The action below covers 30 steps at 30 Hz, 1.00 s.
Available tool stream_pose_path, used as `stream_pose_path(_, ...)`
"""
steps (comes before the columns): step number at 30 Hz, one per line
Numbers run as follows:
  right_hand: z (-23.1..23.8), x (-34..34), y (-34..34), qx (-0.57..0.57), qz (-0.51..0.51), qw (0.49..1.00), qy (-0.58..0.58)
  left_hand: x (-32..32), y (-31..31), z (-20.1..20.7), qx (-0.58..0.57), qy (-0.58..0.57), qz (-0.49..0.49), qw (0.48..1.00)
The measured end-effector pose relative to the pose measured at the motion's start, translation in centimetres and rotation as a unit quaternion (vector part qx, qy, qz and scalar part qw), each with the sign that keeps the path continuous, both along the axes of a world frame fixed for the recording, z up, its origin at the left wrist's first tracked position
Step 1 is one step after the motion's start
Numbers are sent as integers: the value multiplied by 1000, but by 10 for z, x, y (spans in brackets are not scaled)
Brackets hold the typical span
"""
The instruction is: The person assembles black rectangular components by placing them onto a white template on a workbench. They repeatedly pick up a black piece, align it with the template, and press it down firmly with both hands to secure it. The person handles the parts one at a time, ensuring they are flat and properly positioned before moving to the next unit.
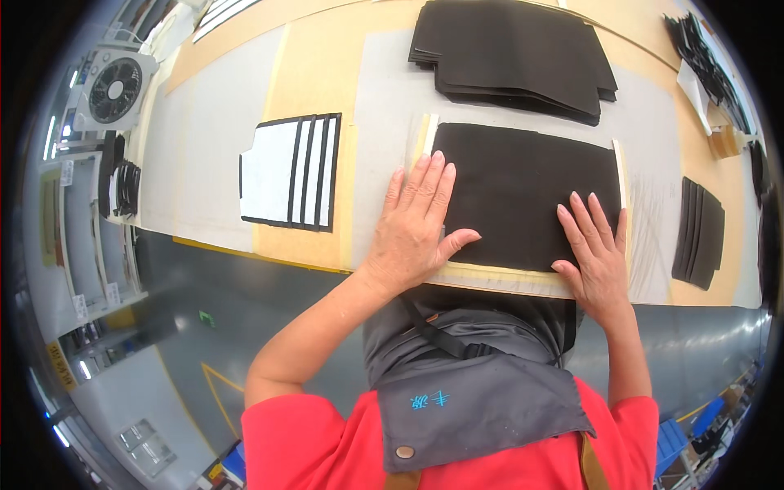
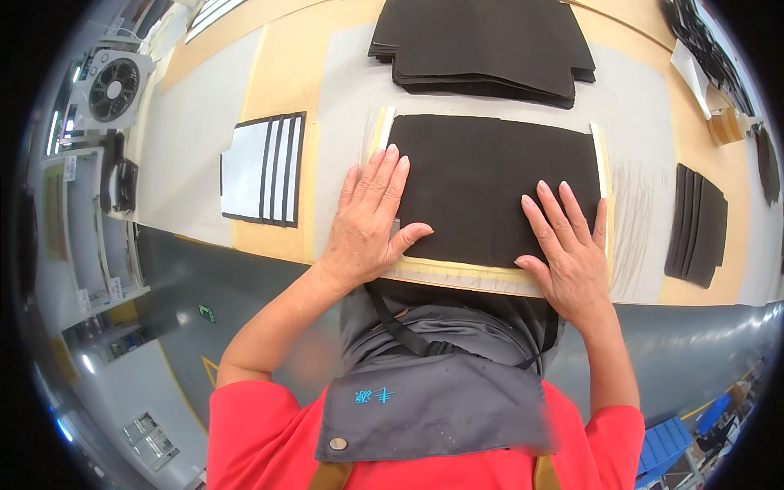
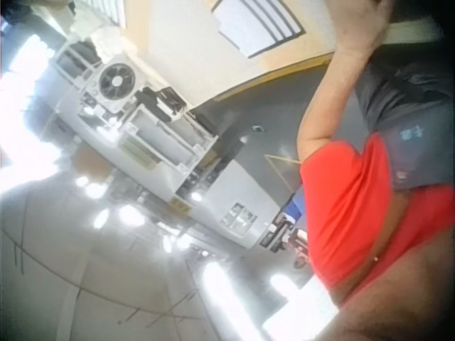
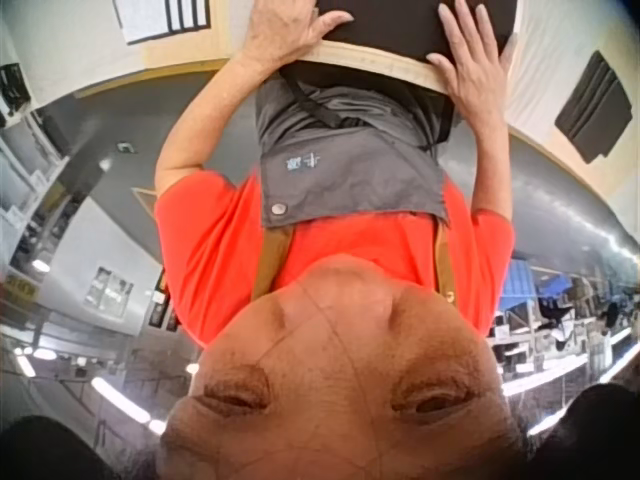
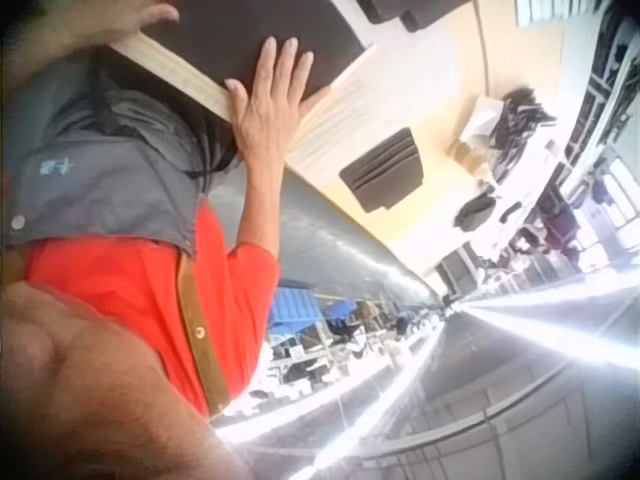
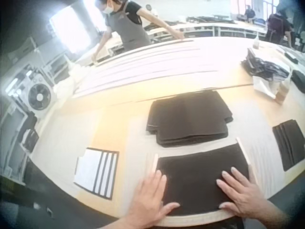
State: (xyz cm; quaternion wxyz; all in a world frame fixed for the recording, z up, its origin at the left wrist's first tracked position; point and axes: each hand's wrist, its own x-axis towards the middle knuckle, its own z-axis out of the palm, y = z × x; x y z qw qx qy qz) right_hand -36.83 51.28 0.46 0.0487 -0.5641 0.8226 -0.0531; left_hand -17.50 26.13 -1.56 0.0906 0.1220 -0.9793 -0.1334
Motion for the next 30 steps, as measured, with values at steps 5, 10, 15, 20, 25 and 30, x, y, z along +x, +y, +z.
stream_pose_path(5, 0, -1, 2, -8, 1, 1000, -11, 0, 4, 4, 7, -54, 11, 998)
stream_pose_path(10, 4, -1, 0, 6, -4, 1000, -29, -9, 9, 21, -2, -85, 17, 996)
stream_pose_path(15, 6, -1, 1, 19, -8, 999, -31, -54, 10, 23, 44, 48, -89, 994)
stream_pose_path(20, 6, -1, 1, 5, -6, 999, -31, -95, 7, 6, 28, 108, -143, 983)
stream_pose_path(25, 4, -1, 3, 1, -5, 1000, -30, -101, 6, 1, 64, 98, -151, 982)
stream_pose_path(30, 4, -1, -1, 5, -2, 999, -35, -96, 3, -1, 73, 102, -148, 981)
